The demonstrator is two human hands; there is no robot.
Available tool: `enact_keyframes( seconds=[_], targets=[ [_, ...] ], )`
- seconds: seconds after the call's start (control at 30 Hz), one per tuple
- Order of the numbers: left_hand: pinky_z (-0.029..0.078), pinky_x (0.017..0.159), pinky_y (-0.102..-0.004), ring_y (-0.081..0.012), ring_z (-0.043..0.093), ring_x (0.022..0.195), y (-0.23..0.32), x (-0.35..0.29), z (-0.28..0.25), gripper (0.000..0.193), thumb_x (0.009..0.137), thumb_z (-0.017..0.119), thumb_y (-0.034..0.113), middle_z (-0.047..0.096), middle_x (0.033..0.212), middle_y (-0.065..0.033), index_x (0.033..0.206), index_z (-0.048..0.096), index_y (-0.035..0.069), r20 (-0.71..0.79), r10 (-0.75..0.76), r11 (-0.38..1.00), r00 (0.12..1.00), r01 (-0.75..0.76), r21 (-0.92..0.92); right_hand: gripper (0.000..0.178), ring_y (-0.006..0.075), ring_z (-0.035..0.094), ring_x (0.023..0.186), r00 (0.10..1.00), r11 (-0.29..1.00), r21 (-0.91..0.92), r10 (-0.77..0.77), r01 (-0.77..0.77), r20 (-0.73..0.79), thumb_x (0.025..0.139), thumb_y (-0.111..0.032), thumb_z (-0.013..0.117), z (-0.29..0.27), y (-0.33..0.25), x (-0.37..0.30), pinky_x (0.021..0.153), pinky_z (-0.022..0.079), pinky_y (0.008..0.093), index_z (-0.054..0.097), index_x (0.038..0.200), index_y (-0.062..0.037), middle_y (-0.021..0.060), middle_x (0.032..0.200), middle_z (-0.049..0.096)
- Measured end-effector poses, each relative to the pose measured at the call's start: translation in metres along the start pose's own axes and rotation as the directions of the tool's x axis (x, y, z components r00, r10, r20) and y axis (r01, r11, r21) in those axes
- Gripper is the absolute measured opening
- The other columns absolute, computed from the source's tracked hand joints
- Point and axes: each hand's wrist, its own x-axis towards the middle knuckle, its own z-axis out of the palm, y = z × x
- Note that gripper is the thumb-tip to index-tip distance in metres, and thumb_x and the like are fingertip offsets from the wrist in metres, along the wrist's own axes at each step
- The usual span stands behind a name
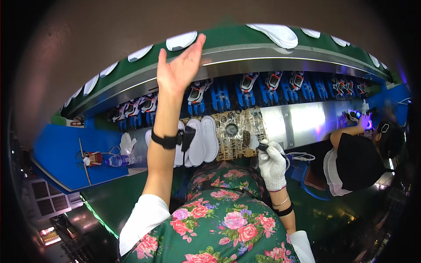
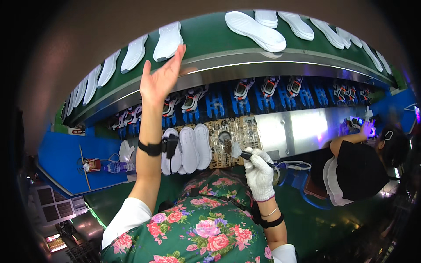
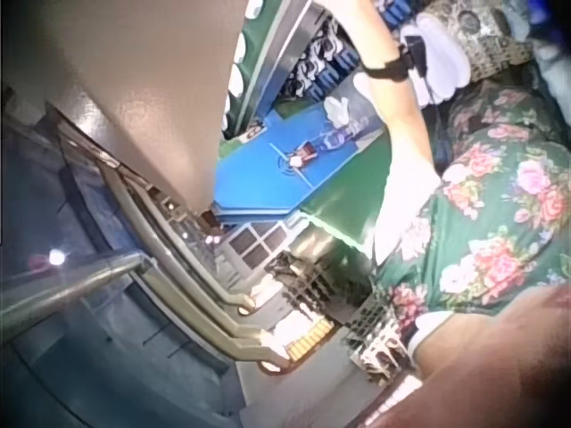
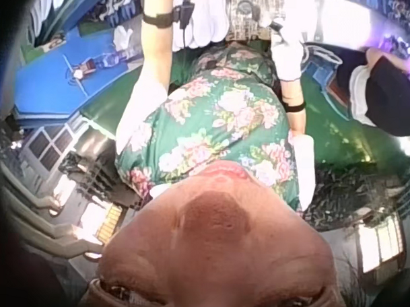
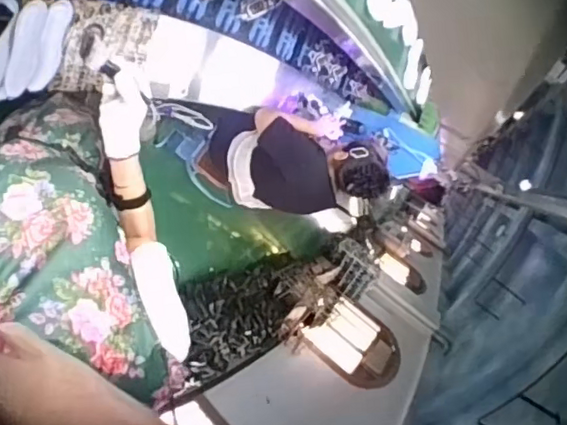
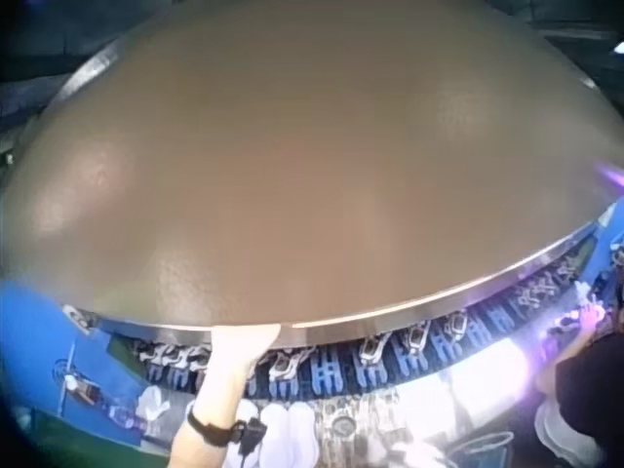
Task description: Applying a liquid adhesive coating to the bottom of white shoe soles using a brush in a manufacturing setting.
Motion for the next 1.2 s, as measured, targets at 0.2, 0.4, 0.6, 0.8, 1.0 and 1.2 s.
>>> enact_keyframes(
  seconds=[0.2,0.4,0.6,0.8,1.0,1.2],
  targets=[
    [0.052,0.098,-0.0403,-0.0306,0.066,0.094,0.003,-0.033,0.01,0.052,0.099,0.057,0.019,0.053,0.13,-0.0194,0.143,0.045,-0.005,0.304,0.566,-0.152,0.766,-0.266,0.952,0.016,0.0202,0.065,0.082,0.999,0.999,-0.024,-0.035,0.034,-0.016,0.085,0.006,0.064,0.001,-0.002,0.001,0.065,0.052,0.024,0.072,0.098,-0.0005,0.0184,0.108,0.07],
    [0.039,0.105,-0.0488,-0.0366,0.048,0.123,0.027,-0.025,0.014,0.084,0.085,0.076,0.042,0.052,0.137,-0.0238,0.143,0.043,-0.01,0.633,0.256,-0.966,0.731,0.222,0.134,0.018,0.0211,0.065,0.082,0.998,0.998,-0.05,-0.031,0.028,-0.047,0.085,0.007,0.064,0.0,0.001,0.001,0.065,0.053,0.0251,0.07,0.101,0.0005,0.0205,0.109,0.069],
    [0.035,0.108,-0.0491,-0.0405,0.046,0.128,0.038,-0.016,-0.001,0.077,0.094,0.059,0.052,0.055,0.137,-0.0255,0.141,0.047,-0.008,0.59,0.32,-0.944,0.741,0.304,0.129,0.019,0.0211,0.066,0.078,0.997,0.995,-0.079,-0.066,0.062,-0.045,0.084,0.007,0.064,-0.003,0.0,-0.002,0.064,0.054,0.0256,0.069,0.102,0.0016,0.0211,0.109,0.07],
    [0.034,0.107,-0.0505,-0.0369,0.045,0.133,0.042,-0.005,-0.005,0.066,0.1,0.049,0.047,0.055,0.14,-0.0208,0.14,0.049,-0.005,0.546,0.426,-0.89,0.722,0.441,0.111,0.02,0.0192,0.066,0.073,0.995,0.991,-0.108,-0.082,0.075,-0.057,0.084,0.007,0.063,-0.003,-0.003,-0.003,0.065,0.054,0.0257,0.069,0.102,0.0027,0.0212,0.107,0.071],
    [0.032,0.11,-0.0492,-0.0406,0.046,0.128,0.054,0.0,0.005,0.062,0.101,0.046,0.04,0.057,0.134,-0.0259,0.148,0.041,0.0,0.391,0.629,-0.753,0.672,0.401,0.522,0.017,0.0174,0.065,0.072,0.997,0.993,-0.107,-0.064,0.058,-0.052,0.085,0.006,0.064,0.001,-0.008,-0.006,0.066,0.054,0.0248,0.07,0.1,0.0032,0.0199,0.106,0.071],
    [0.04,0.103,-0.0482,-0.0387,0.046,0.126,0.0,0.024,0.009,0.066,0.095,0.063,0.027,0.04,0.149,-0.0244,0.153,0.038,0.009,0.694,0.324,-0.92,0.642,0.042,0.39,0.017,0.0168,0.067,0.076,0.993,0.994,-0.078,-0.081,0.074,-0.087,0.084,0.006,0.065,-0.016,-0.011,-0.008,0.065,0.054,0.0244,0.071,0.1,0.0019,0.0171,0.104,0.073]
  ],
)
